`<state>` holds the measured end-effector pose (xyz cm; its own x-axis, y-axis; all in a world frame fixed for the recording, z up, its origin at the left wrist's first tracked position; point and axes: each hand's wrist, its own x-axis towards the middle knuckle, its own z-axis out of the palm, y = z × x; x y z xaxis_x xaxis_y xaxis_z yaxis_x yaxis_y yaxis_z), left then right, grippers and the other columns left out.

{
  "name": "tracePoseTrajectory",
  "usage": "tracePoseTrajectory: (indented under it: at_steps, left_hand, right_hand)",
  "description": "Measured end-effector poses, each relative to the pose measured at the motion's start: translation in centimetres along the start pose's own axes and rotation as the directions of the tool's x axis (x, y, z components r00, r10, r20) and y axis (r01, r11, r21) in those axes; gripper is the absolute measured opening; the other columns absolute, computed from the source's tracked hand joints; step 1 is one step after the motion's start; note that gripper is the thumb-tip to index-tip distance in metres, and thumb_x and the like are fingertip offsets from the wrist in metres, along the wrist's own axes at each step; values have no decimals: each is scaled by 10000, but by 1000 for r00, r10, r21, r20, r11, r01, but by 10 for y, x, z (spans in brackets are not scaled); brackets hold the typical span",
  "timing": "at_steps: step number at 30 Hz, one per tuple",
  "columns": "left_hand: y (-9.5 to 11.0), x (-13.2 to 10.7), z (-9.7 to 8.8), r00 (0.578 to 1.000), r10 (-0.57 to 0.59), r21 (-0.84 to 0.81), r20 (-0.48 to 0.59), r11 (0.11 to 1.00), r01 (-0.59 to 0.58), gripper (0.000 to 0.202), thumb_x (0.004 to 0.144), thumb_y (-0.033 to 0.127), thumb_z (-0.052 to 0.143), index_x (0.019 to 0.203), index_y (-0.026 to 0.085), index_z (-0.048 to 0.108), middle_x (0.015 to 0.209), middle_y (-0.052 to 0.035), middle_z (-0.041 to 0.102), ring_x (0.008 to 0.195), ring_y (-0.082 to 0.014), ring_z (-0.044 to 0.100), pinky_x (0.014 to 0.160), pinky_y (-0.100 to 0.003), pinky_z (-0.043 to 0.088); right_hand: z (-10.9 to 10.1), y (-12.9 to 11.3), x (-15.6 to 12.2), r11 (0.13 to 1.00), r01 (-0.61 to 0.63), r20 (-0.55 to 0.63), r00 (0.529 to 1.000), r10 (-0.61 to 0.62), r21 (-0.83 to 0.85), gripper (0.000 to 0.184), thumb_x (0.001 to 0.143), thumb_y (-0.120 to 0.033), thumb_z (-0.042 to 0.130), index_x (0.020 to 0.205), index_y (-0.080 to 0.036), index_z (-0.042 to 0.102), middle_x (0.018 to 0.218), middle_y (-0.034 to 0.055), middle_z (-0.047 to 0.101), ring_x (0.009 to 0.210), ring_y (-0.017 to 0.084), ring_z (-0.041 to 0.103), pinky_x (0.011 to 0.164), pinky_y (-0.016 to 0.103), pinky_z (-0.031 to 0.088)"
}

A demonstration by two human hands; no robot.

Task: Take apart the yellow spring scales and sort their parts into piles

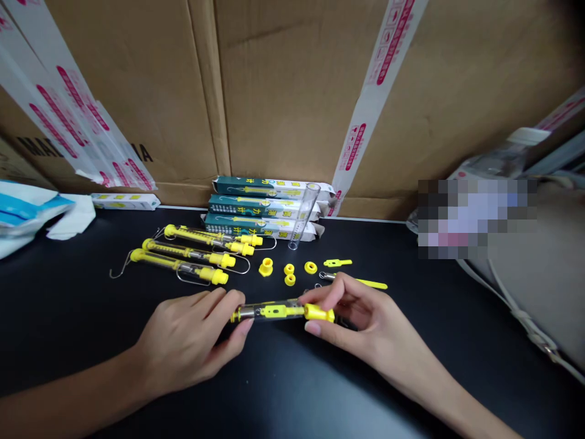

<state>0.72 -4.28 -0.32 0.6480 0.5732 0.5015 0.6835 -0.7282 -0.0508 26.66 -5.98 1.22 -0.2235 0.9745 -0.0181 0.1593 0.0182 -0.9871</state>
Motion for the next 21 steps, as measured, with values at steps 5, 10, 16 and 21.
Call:
tracePoseTrajectory:
  at_steps: [5, 10, 16, 21]
  left_hand:
    - [0, 2, -1, 1000, 11, 5, 3, 1000, -11, 165, 980, 279, 424, 902, 200, 546, 688, 40, 643, 543, -140, 639, 503, -293, 435]
    - [0, 1, 0, 1000, 3, 11, 3, 1000, -3, 181, 985, 280, 413, 894, 198, 546, 694, 39, 649, 543, -135, 637, 503, -287, 434]
    - [0, 1, 0, 1000, 18, 21, -9, 1000, -18, 187, 984, 283, 416, 888, 195, 550, 689, 34, 657, 542, -134, 640, 501, -280, 435]
    - [0, 1, 0, 1000, 10, 15, 3, 1000, -10, 196, 986, 284, 410, 887, 196, 554, 690, 30, 661, 537, -142, 645, 485, -288, 440]
  right_hand:
    - [0, 2, 1, 999, -14, -22, 1000, 13, -43, 237, 767, -349, 785, 805, -208, 599, 900, 41, 763, 886, 203, 736, 813, 318, 598]
    - [-4, 4, 1, 981, 16, 28, 1000, -10, -193, 216, 833, -345, 715, 1023, -243, 731, 1039, 30, 760, 954, 212, 720, 868, 327, 581]
    - [-6, 5, 0, 926, 67, 22, 998, -63, -372, 131, 880, -301, 637, 937, -236, 735, 912, 16, 757, 853, 203, 709, 788, 304, 575]
    - [-10, -2, -1, 894, 105, 20, 994, -107, -436, 97, 867, -259, 626, 907, -236, 711, 881, 10, 741, 811, 191, 694, 742, 279, 557]
